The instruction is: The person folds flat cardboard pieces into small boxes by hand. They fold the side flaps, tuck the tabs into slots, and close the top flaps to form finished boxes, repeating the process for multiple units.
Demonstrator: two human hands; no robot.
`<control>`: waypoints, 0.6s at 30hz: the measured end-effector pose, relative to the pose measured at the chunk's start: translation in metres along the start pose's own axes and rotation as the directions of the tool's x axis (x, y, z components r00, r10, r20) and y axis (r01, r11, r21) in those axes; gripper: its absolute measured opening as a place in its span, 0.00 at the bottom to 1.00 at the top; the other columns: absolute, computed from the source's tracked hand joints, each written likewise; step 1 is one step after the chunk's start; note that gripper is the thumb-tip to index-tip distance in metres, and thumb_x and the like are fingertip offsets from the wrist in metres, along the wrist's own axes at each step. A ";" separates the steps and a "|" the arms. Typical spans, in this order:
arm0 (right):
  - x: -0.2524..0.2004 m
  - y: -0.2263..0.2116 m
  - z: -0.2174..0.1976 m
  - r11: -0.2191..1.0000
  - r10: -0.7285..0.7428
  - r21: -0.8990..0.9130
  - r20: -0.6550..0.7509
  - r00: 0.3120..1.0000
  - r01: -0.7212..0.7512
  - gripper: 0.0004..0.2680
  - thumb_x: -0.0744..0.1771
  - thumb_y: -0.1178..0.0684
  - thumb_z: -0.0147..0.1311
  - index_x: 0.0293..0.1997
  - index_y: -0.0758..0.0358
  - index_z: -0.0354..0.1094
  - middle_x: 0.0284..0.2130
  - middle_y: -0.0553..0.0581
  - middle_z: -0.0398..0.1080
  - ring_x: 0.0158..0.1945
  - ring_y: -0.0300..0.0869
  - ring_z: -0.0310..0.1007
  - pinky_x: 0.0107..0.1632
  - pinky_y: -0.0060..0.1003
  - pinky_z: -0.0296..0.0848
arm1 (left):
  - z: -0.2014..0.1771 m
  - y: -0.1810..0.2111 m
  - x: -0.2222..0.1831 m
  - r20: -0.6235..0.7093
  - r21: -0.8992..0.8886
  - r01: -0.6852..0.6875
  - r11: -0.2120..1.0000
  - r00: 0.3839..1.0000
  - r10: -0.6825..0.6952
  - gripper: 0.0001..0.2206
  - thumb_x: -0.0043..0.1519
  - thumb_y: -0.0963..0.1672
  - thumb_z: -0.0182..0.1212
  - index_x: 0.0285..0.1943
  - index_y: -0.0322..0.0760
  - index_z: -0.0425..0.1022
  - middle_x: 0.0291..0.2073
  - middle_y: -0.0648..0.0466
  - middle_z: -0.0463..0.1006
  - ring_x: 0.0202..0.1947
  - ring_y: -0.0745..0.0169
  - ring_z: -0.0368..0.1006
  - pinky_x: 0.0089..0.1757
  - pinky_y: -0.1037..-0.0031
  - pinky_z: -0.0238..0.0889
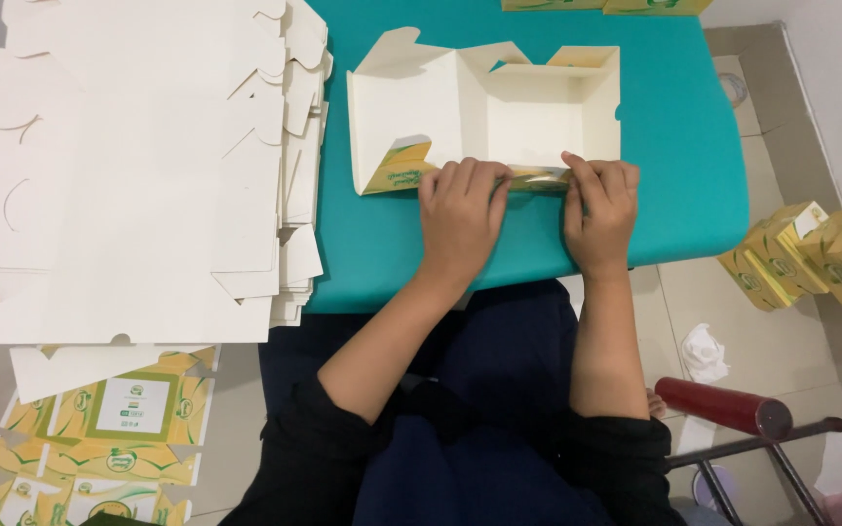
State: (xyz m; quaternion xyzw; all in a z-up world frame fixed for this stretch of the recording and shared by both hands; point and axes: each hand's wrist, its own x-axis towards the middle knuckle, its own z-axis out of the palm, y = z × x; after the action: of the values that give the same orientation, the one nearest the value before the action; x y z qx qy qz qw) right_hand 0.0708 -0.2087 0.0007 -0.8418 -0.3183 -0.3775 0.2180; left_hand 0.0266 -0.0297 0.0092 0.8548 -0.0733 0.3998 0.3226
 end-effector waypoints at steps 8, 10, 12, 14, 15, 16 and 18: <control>-0.001 0.000 -0.002 0.998 0.033 0.056 0.009 0.999 -0.034 0.10 0.66 0.68 0.48 0.49 0.65 0.72 0.28 0.51 0.59 0.38 0.42 0.57 0.47 0.39 0.64 | 0.007 0.017 0.015 -0.077 0.107 -0.146 0.984 0.985 0.154 0.07 0.57 0.39 0.62 0.42 0.43 0.73 0.34 0.57 0.69 0.31 0.65 0.62 0.39 0.72 0.53; -0.001 0.000 -0.002 0.997 0.039 0.063 0.009 0.999 -0.040 0.10 0.66 0.68 0.48 0.49 0.64 0.73 0.28 0.50 0.60 0.38 0.42 0.58 0.48 0.39 0.64 | 0.011 0.019 0.013 -0.087 0.101 -0.172 0.980 0.980 0.181 0.08 0.57 0.39 0.62 0.44 0.44 0.74 0.39 0.57 0.72 0.33 0.64 0.64 0.40 0.71 0.54; 0.001 -0.001 -0.002 0.996 0.039 0.076 0.000 0.999 -0.039 0.10 0.66 0.67 0.48 0.48 0.65 0.73 0.27 0.51 0.60 0.37 0.42 0.57 0.47 0.39 0.64 | 0.015 0.021 0.012 -0.088 0.096 -0.218 0.971 0.970 0.227 0.07 0.58 0.39 0.62 0.43 0.44 0.75 0.36 0.59 0.72 0.33 0.66 0.64 0.42 0.72 0.56; 0.002 -0.003 -0.003 0.996 0.037 0.078 -0.008 0.999 -0.037 0.09 0.66 0.67 0.48 0.47 0.66 0.72 0.28 0.51 0.60 0.37 0.43 0.58 0.47 0.39 0.63 | 0.014 0.025 0.015 -0.089 0.085 -0.244 0.966 0.964 0.252 0.06 0.58 0.39 0.61 0.42 0.43 0.75 0.33 0.57 0.72 0.32 0.65 0.63 0.42 0.71 0.56; 0.003 -0.004 -0.003 0.996 0.032 0.081 -0.016 0.999 -0.030 0.08 0.66 0.67 0.49 0.47 0.67 0.72 0.28 0.52 0.61 0.38 0.43 0.58 0.48 0.39 0.63 | 0.013 0.026 0.017 -0.093 0.077 -0.269 0.960 0.957 0.276 0.05 0.58 0.39 0.61 0.41 0.41 0.75 0.31 0.55 0.71 0.32 0.63 0.63 0.42 0.71 0.56; 0.002 -0.003 -0.002 0.996 0.032 0.081 -0.016 0.999 -0.030 0.08 0.66 0.67 0.49 0.47 0.67 0.72 0.28 0.52 0.61 0.38 0.43 0.58 0.48 0.39 0.63 | 0.016 0.025 0.016 -0.094 0.077 -0.269 0.960 0.957 0.276 0.05 0.58 0.39 0.61 0.41 0.41 0.75 0.31 0.55 0.71 0.32 0.63 0.63 0.42 0.71 0.56; 0.001 0.000 -0.001 0.997 0.017 0.079 -0.023 1.000 -0.016 0.08 0.66 0.67 0.49 0.47 0.67 0.72 0.28 0.52 0.62 0.37 0.43 0.59 0.47 0.40 0.64 | 0.021 0.023 0.016 -0.108 0.094 -0.268 0.959 0.955 0.278 0.04 0.58 0.39 0.60 0.39 0.41 0.75 0.29 0.56 0.71 0.32 0.64 0.63 0.42 0.71 0.56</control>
State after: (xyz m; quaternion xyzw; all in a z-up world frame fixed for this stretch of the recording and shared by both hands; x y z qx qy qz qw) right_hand 0.0706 -0.2088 0.0018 -0.8306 -0.3233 -0.3730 0.2579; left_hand 0.0418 -0.0579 0.0223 0.8228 -0.1554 0.4939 0.2343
